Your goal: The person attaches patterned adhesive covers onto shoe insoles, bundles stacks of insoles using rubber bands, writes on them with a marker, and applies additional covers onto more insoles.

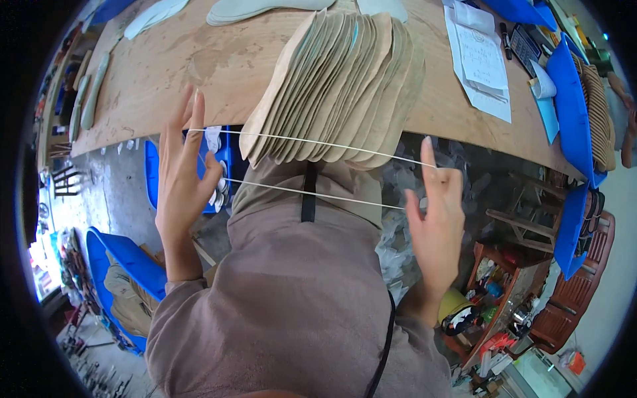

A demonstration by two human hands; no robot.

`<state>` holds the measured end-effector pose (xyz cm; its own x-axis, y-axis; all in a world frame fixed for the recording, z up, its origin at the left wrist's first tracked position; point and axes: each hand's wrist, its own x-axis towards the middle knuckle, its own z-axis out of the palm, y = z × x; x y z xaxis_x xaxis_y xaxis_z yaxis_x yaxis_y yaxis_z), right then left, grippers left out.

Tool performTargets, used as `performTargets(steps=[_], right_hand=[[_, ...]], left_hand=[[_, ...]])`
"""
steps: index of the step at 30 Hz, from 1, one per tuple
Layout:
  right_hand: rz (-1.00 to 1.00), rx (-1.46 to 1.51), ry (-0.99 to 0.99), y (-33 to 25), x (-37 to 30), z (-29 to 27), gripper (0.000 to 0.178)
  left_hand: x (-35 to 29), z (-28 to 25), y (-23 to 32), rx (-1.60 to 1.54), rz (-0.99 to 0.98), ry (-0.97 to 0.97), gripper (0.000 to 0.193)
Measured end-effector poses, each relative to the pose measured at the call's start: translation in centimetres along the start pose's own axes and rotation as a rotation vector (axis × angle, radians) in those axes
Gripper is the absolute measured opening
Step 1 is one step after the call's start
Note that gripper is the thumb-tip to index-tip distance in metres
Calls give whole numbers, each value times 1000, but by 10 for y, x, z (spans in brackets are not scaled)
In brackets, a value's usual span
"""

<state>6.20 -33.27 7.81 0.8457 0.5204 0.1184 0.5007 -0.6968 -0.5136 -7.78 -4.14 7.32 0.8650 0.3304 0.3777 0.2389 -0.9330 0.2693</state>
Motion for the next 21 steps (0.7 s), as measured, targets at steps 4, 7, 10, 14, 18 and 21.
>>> performTargets(steps=[4,7,10,14,18,21], right_hand=[[57,108,-104,32,-5,48,80],[5,95,107,57,4,85,75],[-42,100,318,78,21,123,70],[-61,157,390,85,37,134,63],[-68,88,321,91,49,120,51],[226,91,-44,57,62,75,42]], left_hand=[[0,31,-24,6,-29,-221,85],[7,53,-36,25,-9,-207,80],[20,71,-51,111,194,-105,75],[29,83,-76,133,425,-54,61],[62,89,-84,-9,683,92,57],[88,114,-76,-434,425,15,54]])
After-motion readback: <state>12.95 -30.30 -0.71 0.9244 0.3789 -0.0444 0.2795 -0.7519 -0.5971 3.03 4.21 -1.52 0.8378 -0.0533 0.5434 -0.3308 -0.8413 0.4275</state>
